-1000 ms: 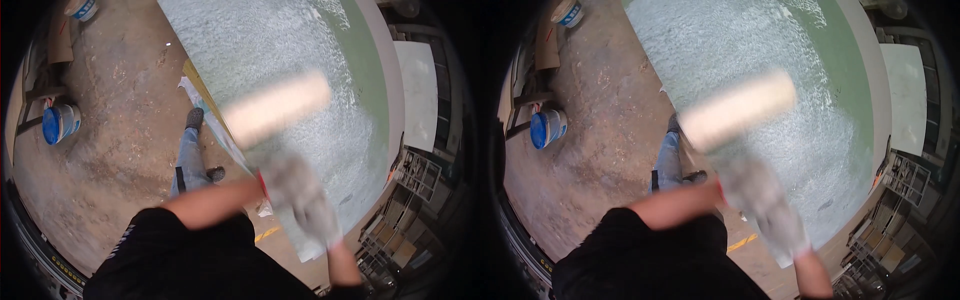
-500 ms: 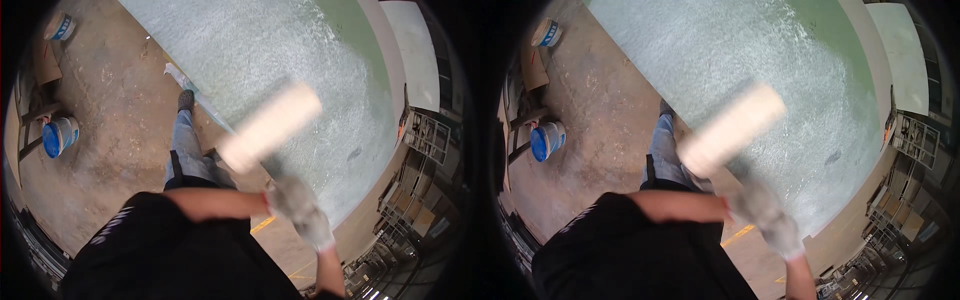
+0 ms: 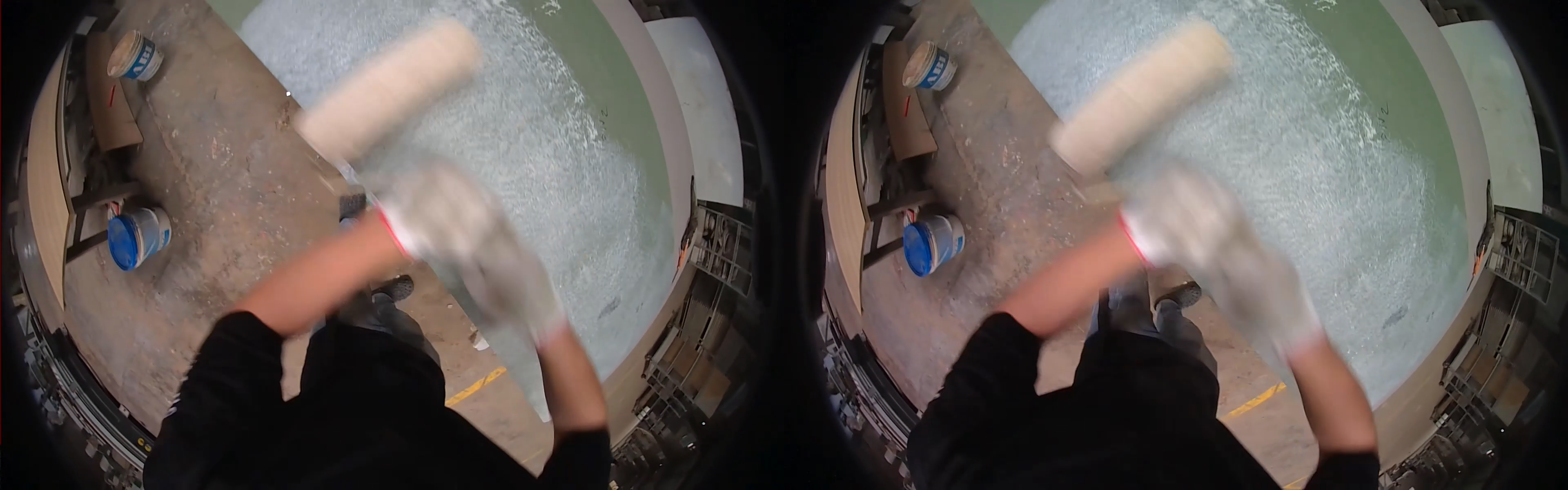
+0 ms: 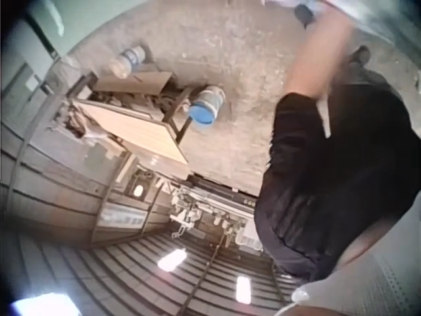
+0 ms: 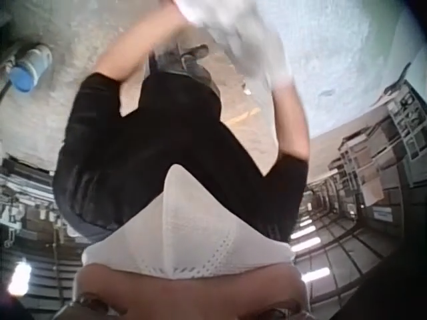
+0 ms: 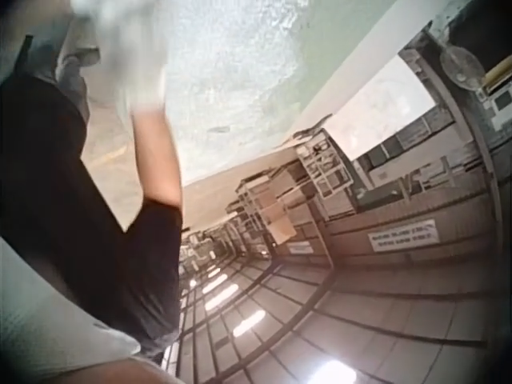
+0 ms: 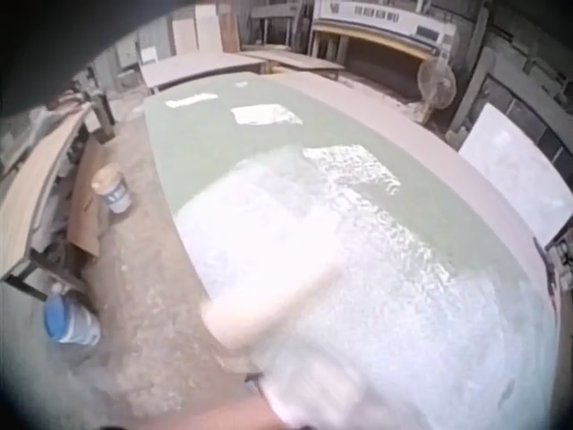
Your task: Applying paint or adhesive to a large wood panel using a roller, wiping down surfaces with a rag, and assisting coworkers in lifting and moving large door components.
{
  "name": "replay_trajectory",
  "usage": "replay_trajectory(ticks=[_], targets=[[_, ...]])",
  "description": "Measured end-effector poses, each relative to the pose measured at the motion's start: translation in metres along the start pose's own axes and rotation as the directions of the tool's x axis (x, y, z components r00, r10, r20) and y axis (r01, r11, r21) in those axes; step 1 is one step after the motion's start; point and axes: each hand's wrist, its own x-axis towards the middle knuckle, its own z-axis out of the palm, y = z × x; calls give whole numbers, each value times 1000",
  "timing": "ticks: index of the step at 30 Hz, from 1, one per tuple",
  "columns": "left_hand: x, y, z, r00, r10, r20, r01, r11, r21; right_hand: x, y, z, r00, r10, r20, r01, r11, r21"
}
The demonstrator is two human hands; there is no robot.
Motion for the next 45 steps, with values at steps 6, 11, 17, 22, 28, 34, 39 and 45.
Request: replay_trajectory(ticks=[6,11,17,22,28,34,39,45], targets=[[-25,-235,-142,939,-22,-344,196,855,480,309,-20,-23,982,166,93,-163,986,-43],[-24,-170,-87,949,-64,-308,161,939,303,208,-22,-23,940,257,226,-262,965,-5],[24,171,174,951,271,-150,-298,934,-199,-233,-21,29,784,620,-5,-594,753,285],[-9,386,288,847,515,-132,-469,608,-641,-428,-152,17,543,840,0,-829,536,161],[-12,392,288,789,613,32,-483,651,-585,-438,-167,43,422,904,62,-900,410,148],[100,228,165,893,436,113,-369,852,-372,-278,-26,-16,708,693,-137,-635,710,305],[207,25,42,985,168,-37,-170,985,-38,-46,127,-76,882,470,-41,-455,870,190],[260,-199,-111,950,133,-283,-119,991,67,215,129,-163,785,618,35,-619,781,89]])
